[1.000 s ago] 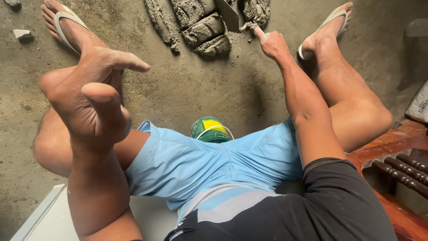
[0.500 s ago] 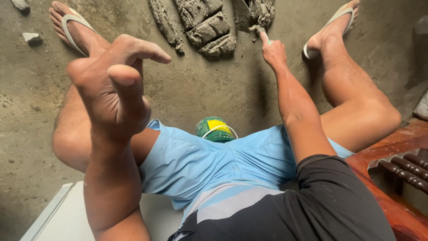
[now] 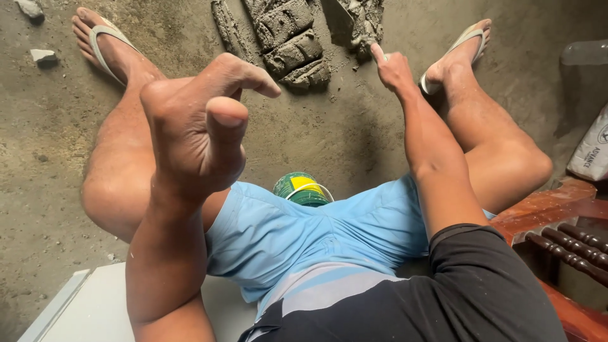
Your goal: Spreading and texturing wet cement on a floor using a hand trowel.
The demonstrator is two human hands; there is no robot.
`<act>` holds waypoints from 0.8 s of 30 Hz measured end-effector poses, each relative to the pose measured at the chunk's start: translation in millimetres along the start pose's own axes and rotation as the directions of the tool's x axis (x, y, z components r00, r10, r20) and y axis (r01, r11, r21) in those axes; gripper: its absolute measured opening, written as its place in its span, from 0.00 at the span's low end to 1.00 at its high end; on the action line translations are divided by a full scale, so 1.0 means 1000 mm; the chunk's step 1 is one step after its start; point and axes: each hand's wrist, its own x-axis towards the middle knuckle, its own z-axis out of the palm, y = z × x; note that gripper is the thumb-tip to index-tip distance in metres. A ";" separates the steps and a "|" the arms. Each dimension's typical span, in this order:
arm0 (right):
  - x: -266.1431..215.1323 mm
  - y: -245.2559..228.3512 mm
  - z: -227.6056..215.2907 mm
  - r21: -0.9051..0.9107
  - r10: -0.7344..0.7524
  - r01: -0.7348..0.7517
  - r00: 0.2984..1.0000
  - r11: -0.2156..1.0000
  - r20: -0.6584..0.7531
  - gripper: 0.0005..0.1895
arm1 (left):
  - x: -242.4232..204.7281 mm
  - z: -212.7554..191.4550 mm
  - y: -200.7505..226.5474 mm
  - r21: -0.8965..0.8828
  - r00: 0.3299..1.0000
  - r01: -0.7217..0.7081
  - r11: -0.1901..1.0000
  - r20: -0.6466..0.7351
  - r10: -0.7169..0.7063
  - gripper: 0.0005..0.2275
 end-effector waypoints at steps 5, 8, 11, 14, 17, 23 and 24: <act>0.031 -0.029 0.003 -0.056 -0.086 0.087 0.996 0.995 0.012 0.33 | -0.002 -0.003 -0.001 0.076 0.999 0.004 0.997 -0.039 -0.001 0.37; 0.057 -0.033 0.010 -0.138 -0.095 0.098 0.995 0.986 0.029 0.34 | 0.002 -0.006 0.002 0.124 0.998 0.010 0.992 -0.064 -0.002 0.38; 0.037 -0.065 0.004 -0.239 -0.020 0.021 1.000 0.971 0.006 0.36 | -0.002 -0.006 -0.001 0.157 0.996 0.013 0.988 -0.085 0.001 0.39; 0.060 -0.063 0.028 -0.262 0.048 -0.061 0.997 0.963 -0.055 0.37 | 0.006 -0.007 0.003 0.191 0.997 -0.002 0.982 -0.075 0.017 0.39; 0.065 -0.058 0.036 -0.247 0.081 -0.100 0.993 0.964 -0.086 0.37 | 0.008 -0.009 0.004 0.199 0.998 0.005 0.980 -0.068 0.009 0.38; 0.050 -0.050 0.040 -0.167 0.164 -0.182 0.979 0.969 -0.120 0.36 | -0.006 -0.017 -0.001 0.219 0.995 -0.010 0.976 -0.090 0.030 0.36; 0.042 -0.050 0.034 -0.169 0.155 -0.176 0.979 0.970 -0.129 0.36 | -0.011 -0.019 -0.002 0.219 0.994 -0.016 0.976 -0.098 0.038 0.36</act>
